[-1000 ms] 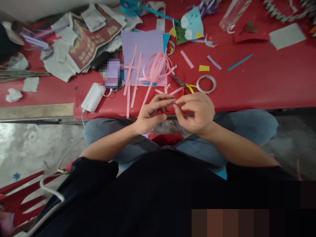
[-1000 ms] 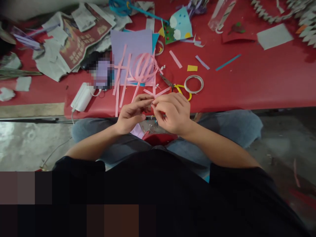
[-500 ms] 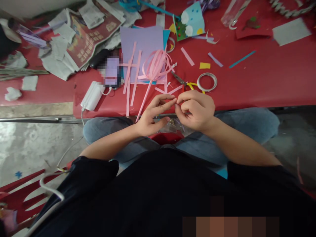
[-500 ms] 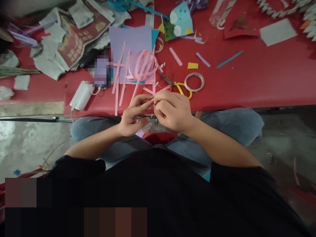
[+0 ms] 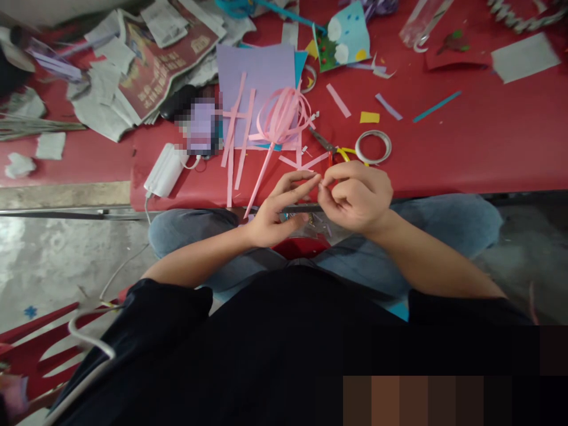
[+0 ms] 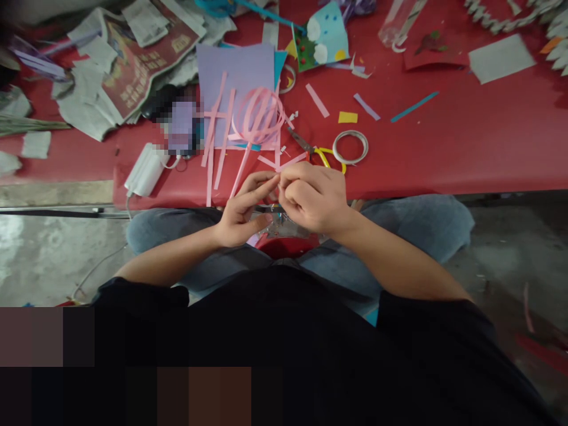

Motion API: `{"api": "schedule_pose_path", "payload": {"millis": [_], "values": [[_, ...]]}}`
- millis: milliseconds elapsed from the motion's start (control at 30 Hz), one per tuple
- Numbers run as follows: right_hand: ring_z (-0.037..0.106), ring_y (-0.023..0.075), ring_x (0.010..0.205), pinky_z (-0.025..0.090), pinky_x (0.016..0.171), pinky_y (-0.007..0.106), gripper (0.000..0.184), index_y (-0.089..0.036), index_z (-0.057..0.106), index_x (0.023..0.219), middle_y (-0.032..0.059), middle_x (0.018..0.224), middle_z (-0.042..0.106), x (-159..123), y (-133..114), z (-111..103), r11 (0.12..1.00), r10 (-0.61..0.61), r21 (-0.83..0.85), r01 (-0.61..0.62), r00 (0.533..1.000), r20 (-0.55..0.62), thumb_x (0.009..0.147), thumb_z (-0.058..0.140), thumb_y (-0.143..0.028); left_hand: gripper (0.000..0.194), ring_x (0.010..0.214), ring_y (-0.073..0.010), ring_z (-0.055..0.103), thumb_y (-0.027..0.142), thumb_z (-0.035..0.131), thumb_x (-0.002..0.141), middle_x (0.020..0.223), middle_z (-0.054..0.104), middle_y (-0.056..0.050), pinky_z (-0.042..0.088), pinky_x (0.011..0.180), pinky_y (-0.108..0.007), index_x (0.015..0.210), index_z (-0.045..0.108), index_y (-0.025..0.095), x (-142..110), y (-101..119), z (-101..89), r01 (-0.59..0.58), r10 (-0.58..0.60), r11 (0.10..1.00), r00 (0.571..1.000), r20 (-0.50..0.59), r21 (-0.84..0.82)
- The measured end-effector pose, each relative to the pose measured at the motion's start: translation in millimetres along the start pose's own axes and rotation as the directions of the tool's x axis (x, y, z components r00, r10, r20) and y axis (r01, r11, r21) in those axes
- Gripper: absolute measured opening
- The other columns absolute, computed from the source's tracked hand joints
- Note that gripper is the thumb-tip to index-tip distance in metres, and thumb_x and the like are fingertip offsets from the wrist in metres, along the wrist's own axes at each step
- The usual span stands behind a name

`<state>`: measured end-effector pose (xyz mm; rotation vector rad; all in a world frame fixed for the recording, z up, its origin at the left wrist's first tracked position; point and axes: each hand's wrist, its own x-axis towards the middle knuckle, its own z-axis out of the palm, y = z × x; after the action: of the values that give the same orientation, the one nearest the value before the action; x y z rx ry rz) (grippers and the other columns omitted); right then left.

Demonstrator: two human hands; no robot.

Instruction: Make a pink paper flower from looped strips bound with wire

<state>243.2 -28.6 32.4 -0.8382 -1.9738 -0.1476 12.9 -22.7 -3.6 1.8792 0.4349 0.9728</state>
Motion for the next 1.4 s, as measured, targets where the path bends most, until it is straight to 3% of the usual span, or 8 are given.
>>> {"api": "schedule_pose_path", "payload": {"millis": [200, 433, 600, 733, 1067, 1167, 1233, 1400], "values": [[0.064, 0.0108, 0.071, 0.051, 0.061, 0.027, 0.03, -0.026, 0.043, 0.085, -0.0037, 0.089, 0.073, -1, 2, 1, 0.998, -0.053, -0.017, 0.052, 0.997, -0.049, 0.089, 0.068, -0.01, 0.076, 0.153, -0.0368, 0.047, 0.038, 0.074, 0.1, 0.167, 0.041, -0.01, 0.056, 0.12, -0.054, 0.17, 0.044, 0.038, -2, -3, 1.9, 0.025, -0.024, 0.995, 1.0, 0.011, -0.101], [0.067, 0.0136, 0.073, 0.053, 0.063, 0.032, 0.031, -0.027, 0.04, 0.088, -0.0006, 0.096, 0.073, -6, 2, 2, 0.997, 0.052, 0.051, -0.049, 0.998, -0.048, 0.094, 0.07, -0.021, 0.078, 0.152, -0.0361, 0.049, 0.041, 0.075, 0.099, 0.166, 0.043, -0.011, 0.06, 0.115, -0.048, 0.171, 0.044, 0.036, -2, -4, 3.8, 0.041, -0.039, 0.986, 0.999, 0.016, -0.159], [0.072, 0.0209, 0.079, 0.059, 0.072, 0.044, 0.039, -0.028, 0.037, 0.079, 0.0055, 0.1, 0.076, -11, -2, -4, 0.958, 0.258, 0.09, -0.273, 0.955, 0.148, 0.1, 0.07, -0.031, 0.073, 0.15, -0.0355, 0.053, 0.046, 0.071, 0.102, 0.168, 0.044, -0.01, 0.063, 0.112, -0.05, 0.17, 0.045, 0.041, 0, -3, 1.2, 0.009, -0.008, 0.995, 1.0, 0.004, -0.095], [0.072, 0.0215, 0.079, 0.06, 0.072, 0.045, 0.042, -0.028, 0.035, 0.078, 0.0056, 0.099, 0.077, -14, -3, -5, 0.947, 0.294, 0.086, -0.311, 0.941, 0.164, 0.102, 0.069, -0.036, 0.074, 0.15, -0.036, 0.052, 0.047, 0.07, 0.102, 0.169, 0.043, -0.009, 0.062, 0.115, -0.053, 0.171, 0.043, 0.041, 0, -2, 0.4, 0.013, -0.012, 0.997, 1.0, 0.01, -0.079], [0.051, 0.0076, 0.052, 0.035, 0.044, 0.029, 0.05, -0.026, 0.026, 0.076, 0.0003, 0.087, 0.076, 2, -17, 1, 0.957, 0.195, 0.238, -0.166, 0.975, -0.105, 0.088, 0.074, -0.013, 0.087, 0.12, -0.0242, 0.068, 0.056, 0.074, 0.099, 0.177, 0.034, -0.007, 0.064, 0.098, -0.044, 0.174, 0.03, 0.046, -4, -3, 1.8, 0.096, -0.091, 0.987, 0.995, 0.04, -0.126], [0.057, 0.011, 0.058, 0.041, 0.05, 0.029, 0.042, -0.027, 0.033, 0.078, -0.0013, 0.082, 0.073, 1, -15, -4, 0.954, 0.135, 0.274, -0.123, 0.991, -0.025, 0.083, 0.072, -0.012, 0.086, 0.115, -0.0225, 0.069, 0.06, 0.072, 0.099, 0.178, 0.036, -0.005, 0.064, 0.094, -0.042, 0.173, 0.03, 0.048, 0, -4, -3.7, 0.099, -0.103, 0.986, 0.994, -0.025, -0.137], [0.063, 0.0134, 0.064, 0.047, 0.058, 0.031, 0.028, -0.027, 0.045, 0.084, -0.002, 0.084, 0.073, 1, -11, -8, 0.939, 0.071, 0.323, -0.115, 0.987, 0.143, 0.083, 0.069, -0.014, 0.08, 0.113, -0.022, 0.07, 0.059, 0.069, 0.1, 0.176, 0.042, -0.003, 0.064, 0.091, -0.041, 0.171, 0.034, 0.049, 3, -5, -10.5, 0.108, -0.122, 0.987, 0.985, -0.124, -0.117], [0.068, 0.015, 0.076, 0.047, 0.069, 0.032, 0.006, -0.024, 0.068, 0.1, -0.0019, 0.091, 0.075, 0, 1, -6, 0.901, -0.089, 0.397, -0.172, 0.824, 0.56, 0.095, 0.07, -0.023, 0.059, 0.121, -0.0238, 0.069, 0.046, 0.062, 0.102, 0.161, 0.058, -0.004, 0.063, 0.097, -0.043, 0.16, 0.049, 0.045, 5, -26, -31.8, 0.218, -0.211, 0.975, 0.85, -0.483, -0.042]]}}
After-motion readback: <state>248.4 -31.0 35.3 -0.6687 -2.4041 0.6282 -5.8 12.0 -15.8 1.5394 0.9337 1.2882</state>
